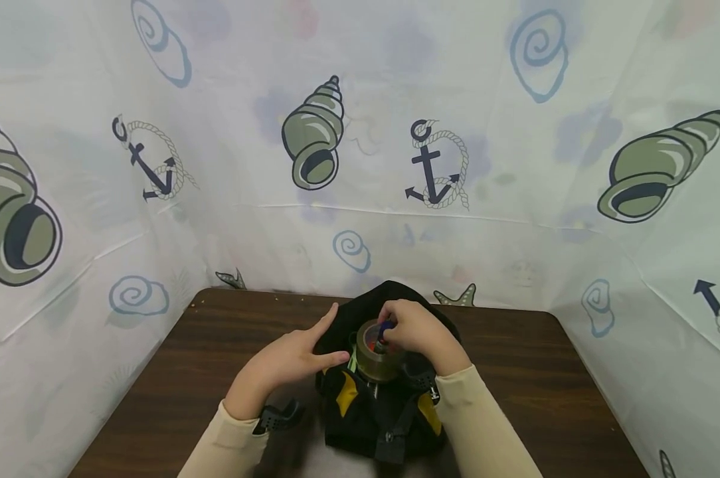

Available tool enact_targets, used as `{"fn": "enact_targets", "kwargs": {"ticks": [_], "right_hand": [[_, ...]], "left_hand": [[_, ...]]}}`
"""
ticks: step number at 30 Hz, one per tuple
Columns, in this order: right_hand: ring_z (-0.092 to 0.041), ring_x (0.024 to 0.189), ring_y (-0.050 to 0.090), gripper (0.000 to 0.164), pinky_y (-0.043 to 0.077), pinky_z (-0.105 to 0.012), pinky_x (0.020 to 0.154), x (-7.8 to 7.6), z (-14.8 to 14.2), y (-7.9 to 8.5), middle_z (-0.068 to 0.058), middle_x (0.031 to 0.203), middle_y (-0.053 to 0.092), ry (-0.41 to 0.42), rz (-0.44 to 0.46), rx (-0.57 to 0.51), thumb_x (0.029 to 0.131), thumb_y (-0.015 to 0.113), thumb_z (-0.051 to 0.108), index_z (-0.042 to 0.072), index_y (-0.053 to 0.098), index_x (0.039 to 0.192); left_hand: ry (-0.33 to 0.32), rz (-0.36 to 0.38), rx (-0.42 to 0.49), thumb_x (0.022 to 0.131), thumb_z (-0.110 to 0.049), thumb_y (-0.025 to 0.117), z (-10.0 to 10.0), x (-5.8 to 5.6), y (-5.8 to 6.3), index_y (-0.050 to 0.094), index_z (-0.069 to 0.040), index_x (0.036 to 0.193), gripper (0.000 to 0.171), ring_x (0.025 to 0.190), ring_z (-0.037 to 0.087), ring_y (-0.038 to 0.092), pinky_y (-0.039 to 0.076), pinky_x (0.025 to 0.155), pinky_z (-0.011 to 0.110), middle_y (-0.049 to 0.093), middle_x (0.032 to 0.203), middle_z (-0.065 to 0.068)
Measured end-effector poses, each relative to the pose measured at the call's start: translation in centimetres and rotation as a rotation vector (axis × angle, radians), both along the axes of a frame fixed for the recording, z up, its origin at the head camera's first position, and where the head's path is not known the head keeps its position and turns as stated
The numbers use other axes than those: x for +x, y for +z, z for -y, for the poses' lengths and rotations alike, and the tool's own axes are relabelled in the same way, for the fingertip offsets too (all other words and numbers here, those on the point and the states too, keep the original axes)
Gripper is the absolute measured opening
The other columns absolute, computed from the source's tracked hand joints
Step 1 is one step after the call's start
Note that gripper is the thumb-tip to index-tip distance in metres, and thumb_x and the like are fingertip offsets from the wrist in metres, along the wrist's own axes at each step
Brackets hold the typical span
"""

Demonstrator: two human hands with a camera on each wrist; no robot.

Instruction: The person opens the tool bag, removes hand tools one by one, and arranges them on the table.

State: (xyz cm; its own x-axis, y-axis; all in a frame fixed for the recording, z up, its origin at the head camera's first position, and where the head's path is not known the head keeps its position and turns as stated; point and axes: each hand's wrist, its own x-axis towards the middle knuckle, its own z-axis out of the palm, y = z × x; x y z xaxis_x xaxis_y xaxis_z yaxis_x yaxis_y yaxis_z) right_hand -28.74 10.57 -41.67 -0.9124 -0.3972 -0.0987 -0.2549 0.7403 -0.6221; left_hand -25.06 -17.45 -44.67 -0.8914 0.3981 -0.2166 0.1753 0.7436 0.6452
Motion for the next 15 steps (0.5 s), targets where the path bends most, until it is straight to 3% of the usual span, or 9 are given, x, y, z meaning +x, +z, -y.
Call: {"fn": "enact_targets", "kwargs": {"ticks": [4, 10, 15], "right_hand": [[-0.020, 0.078, 0.063, 0.013, 0.054, -0.036, 0.071, 0.4, -1.2, 0.4, -0.004, 0.101, 0.072, -0.032, -0.077, -0.036, 0.101, 0.076, 0.011, 0.012, 0.072, 0.113], [-0.019, 0.092, 0.066, 0.011, 0.059, -0.039, 0.081, 1.5, -3.4, 1.7, -0.005, 0.107, 0.072, -0.054, -0.164, -0.121, 0.101, 0.078, 0.014, 0.014, 0.073, 0.111], [-0.018, 0.097, 0.070, 0.013, 0.063, -0.043, 0.087, 2.8, -5.0, 2.3, -0.006, 0.111, 0.074, -0.073, -0.234, -0.153, 0.100, 0.078, 0.013, 0.012, 0.074, 0.113]], "left_hand": [[0.004, 0.010, 0.004, 0.097, -0.080, 0.061, -0.1, 0.2, 0.2, -0.003, -0.056, 0.170, 0.100, 0.092, 0.013, 0.072, 0.055, 0.106, 0.059, 0.077, 0.087, -0.006], [0.016, -0.002, -0.012, 0.096, -0.082, 0.061, -0.2, 0.2, 0.5, -0.003, -0.058, 0.169, 0.100, 0.106, 0.014, 0.074, 0.053, 0.111, 0.062, 0.077, 0.087, -0.008], [0.004, -0.001, -0.005, 0.097, -0.079, 0.061, -0.1, 0.2, 0.3, -0.004, -0.056, 0.170, 0.100, 0.102, 0.013, 0.074, 0.052, 0.111, 0.062, 0.077, 0.085, -0.011]]}}
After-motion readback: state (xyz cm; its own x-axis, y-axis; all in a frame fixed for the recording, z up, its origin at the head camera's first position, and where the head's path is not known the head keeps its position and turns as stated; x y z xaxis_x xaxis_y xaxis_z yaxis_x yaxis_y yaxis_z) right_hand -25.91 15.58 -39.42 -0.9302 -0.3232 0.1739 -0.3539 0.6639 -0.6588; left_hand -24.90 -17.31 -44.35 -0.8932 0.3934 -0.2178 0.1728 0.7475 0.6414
